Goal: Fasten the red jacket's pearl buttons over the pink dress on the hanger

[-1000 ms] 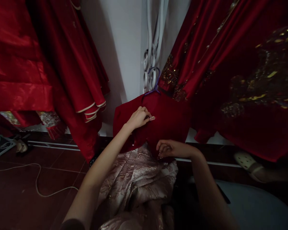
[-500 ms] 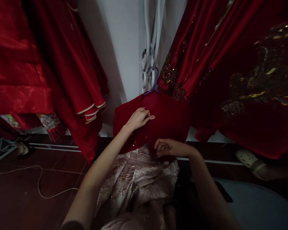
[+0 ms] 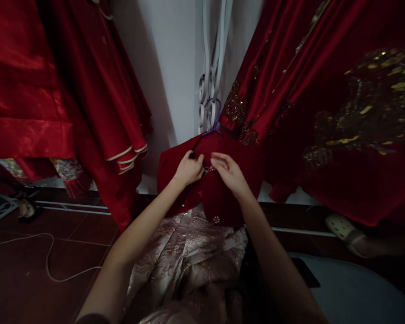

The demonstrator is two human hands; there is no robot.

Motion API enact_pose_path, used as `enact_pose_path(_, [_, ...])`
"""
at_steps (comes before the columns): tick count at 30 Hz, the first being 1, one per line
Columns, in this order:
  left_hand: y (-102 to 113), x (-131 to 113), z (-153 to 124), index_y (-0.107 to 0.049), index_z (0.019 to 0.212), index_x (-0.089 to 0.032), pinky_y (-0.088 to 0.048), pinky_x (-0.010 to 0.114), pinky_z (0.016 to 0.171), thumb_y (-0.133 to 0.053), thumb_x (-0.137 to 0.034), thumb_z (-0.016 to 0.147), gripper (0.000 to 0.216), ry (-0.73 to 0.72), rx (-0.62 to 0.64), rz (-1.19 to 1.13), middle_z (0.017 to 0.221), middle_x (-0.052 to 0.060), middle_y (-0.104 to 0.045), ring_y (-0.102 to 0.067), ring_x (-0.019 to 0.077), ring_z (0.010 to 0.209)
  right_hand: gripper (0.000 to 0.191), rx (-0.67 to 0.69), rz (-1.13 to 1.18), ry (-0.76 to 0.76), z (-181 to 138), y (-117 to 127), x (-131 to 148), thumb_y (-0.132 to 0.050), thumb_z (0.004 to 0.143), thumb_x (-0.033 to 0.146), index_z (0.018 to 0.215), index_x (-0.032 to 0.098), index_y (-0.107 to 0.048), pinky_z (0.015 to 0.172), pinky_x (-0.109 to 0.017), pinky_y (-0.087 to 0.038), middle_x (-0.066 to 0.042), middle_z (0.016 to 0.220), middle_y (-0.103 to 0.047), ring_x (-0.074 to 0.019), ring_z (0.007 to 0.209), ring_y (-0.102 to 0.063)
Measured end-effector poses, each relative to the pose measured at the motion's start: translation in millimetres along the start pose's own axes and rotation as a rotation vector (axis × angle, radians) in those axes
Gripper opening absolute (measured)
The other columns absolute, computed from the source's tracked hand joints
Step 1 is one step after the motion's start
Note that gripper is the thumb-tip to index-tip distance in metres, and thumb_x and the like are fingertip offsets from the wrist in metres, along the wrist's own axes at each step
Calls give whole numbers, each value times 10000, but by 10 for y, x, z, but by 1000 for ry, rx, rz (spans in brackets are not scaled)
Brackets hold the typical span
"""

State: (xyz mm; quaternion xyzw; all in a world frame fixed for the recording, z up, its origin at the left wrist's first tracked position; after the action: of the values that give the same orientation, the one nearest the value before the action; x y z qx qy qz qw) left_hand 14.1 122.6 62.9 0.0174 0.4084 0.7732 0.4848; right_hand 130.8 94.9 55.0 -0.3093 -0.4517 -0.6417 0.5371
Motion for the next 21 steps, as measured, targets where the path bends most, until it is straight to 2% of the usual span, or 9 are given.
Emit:
enact_pose_path(2, [-67,80,-10,-629,849,-126,-150,420,1065,-545,-163,687,186,63,-10,12,615,79,-596,-603,242,791,633,-37,40,-39,198,-200,29,-352,837,552,1336,172,-262,1056,-371,-287,-135,1393,-339,-205,1283,-339])
enact_pose_path(4, [-128,131,-32,-632,709,-150,-146,417,1066,-552,-131,645,105,119,-40,-33,631,98,-609,-588,260,852,791,-110,-52,-83,323,-332,-12,-361,809,605,1394,119,-140,1096,-409,-188,-159,1458,-193,-235,1359,-163])
enact_pose_path(6, [-154,150,-79,-600,580,-182,-152,420,1066,-563,-122,614,78,146,-95,-120,623,98,-611,-560,276,920,937,-236,-208,-93,361,-341,-79,-394,769,652,1411,73,-31,1104,-457,-96,-183,1481,-55,-273,1376,-7])
enact_pose_path(7, [-162,149,-108,-583,540,-194,-157,422,1066,-565,-121,605,99,141,-101,-144,626,98,-613,-543,281,952,974,-303,-281,-104,351,-304,-127,-389,763,666,1409,49,-2,1099,-475,-77,-205,1477,-26,-293,1372,20])
enact_pose_path(8, [-174,140,-137,-570,514,-202,-162,423,1065,-565,-123,601,118,117,-72,-142,644,99,-619,-527,281,978,982,-364,-346,-125,328,-244,-186,-363,768,676,1402,22,4,1091,-488,-83,-234,1467,-33,-313,1368,8])
enact_pose_path(10, [-213,125,-202,-550,474,-214,-186,422,1055,-564,-141,607,152,33,88,-76,680,106,-628,-505,274,1000,943,-454,-464,-177,268,-72,-307,-283,794,675,1385,-21,-48,1068,-495,-144,-290,1431,-118,-346,1354,-85])
enact_pose_path(13, [-163,219,-310,-502,401,-222,-236,438,1010,-568,-191,630,240,-47,312,36,595,117,-601,-516,267,938,871,-493,-642,-158,216,236,-399,-232,819,657,1337,-43,-196,1019,-487,-240,-330,1349,-280,-367,1302,-237])
enact_pose_path(17, [162,376,-317,-466,351,-235,-223,451,1018,-566,-213,637,304,-56,337,97,438,86,-512,-546,236,803,784,-425,-794,-124,234,634,-430,-213,837,637,1204,-34,-389,969,-487,-299,-331,1211,-452,-374,1191,-403])
enact_pose_path(21, [544,351,-243,-540,415,-259,-219,395,1062,-553,-287,675,262,-101,366,124,471,43,-518,-540,198,778,790,-354,-930,-188,289,994,-394,-194,837,643,1104,-37,-492,912,-481,-355,-333,1087,-537,-390,1080,-499])
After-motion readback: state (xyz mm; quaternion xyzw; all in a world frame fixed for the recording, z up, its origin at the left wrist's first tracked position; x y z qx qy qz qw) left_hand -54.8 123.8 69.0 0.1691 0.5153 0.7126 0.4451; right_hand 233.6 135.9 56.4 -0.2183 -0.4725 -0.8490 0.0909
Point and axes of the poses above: each hand's wrist, its own z-axis towards the middle knuckle, its own y-axis out of the back of the hand, x = y × z, the point moved 7 cm from there along z, towards the middle knuckle
